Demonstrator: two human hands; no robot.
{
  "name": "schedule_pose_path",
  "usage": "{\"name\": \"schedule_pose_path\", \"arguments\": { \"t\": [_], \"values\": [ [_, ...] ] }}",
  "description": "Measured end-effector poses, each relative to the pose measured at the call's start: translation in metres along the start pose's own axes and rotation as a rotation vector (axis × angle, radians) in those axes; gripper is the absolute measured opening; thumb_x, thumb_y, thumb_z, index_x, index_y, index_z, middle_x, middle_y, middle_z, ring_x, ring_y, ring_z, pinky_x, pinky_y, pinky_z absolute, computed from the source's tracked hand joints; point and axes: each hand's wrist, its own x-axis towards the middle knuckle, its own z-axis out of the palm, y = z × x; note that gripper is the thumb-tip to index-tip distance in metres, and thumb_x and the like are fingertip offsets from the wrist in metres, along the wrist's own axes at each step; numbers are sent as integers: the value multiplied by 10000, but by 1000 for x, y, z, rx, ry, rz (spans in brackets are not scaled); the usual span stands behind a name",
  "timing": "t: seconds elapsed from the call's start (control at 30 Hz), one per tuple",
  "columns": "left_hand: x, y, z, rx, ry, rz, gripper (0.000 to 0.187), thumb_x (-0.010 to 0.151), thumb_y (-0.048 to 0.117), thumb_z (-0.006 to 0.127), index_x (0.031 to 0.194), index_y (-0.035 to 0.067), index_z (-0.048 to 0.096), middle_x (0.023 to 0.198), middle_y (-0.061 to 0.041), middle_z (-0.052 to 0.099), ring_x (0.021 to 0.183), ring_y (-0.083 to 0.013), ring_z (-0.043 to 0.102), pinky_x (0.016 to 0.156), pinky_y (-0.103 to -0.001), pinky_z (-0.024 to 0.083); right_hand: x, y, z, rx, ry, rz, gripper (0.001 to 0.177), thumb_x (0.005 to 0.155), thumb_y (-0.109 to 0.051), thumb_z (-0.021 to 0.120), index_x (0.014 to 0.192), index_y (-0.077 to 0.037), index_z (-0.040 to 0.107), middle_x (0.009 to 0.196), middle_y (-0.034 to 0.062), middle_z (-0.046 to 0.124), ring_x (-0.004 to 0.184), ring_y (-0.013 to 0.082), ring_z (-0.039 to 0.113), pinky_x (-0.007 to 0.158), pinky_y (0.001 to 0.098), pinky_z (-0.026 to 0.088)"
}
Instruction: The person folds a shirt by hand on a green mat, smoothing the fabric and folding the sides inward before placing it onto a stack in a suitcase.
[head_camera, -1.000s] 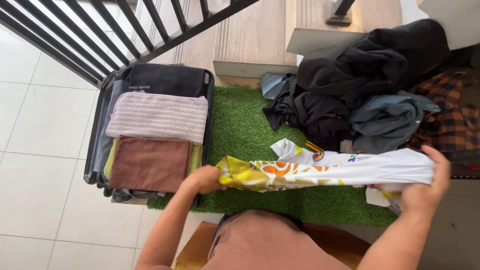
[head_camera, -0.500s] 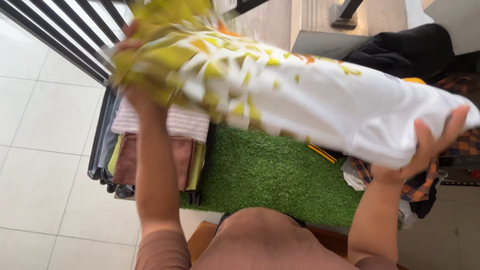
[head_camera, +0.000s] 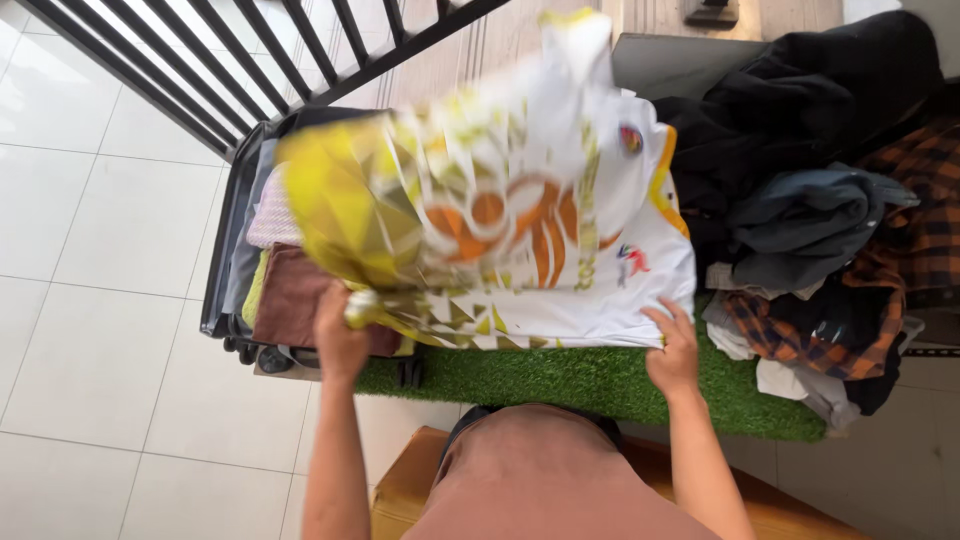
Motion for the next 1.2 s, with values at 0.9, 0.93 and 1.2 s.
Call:
{"name": "schedule_pose_path", "arguments": {
  "t": [0.9, 0.93, 1.2],
  "values": [
    [-77, 139, 96, -146, -536, 124, 307, 680, 22, 692, 978, 86, 660, 962, -104, 650, 958, -350, 648, 809, -445, 525, -29, -180, 39, 389, -714, 148, 765, 700, -121, 821, 1395, -103, 504, 1261, 156, 678, 1201, 287, 654, 1008, 383, 486],
    [-78, 138, 100, -117, -536, 108, 294, 697, 45, 710, 982, 97, 663, 947, -101, 644, 945, -348, 644, 792, -444, 520, -30, -181, 44, 366, -617, 210, 569, 792, -96, 725, 1345, -88, 594, 1140, 161, 766, 1101, 282, 753, 935, 382, 562],
    [-73, 104, 106, 164, -635, 182, 316, 733, 77, 723, 1016, 212, 764, 961, -23, 672, 1034, -279, 588, 979, -545, 356, -20, -151, 11, 330, -639, -85, 399, 777, 68, 566, 1130, -14, 733, 1070, 165, 779, 1001, 292, 752, 883, 354, 571]
  ]
}}
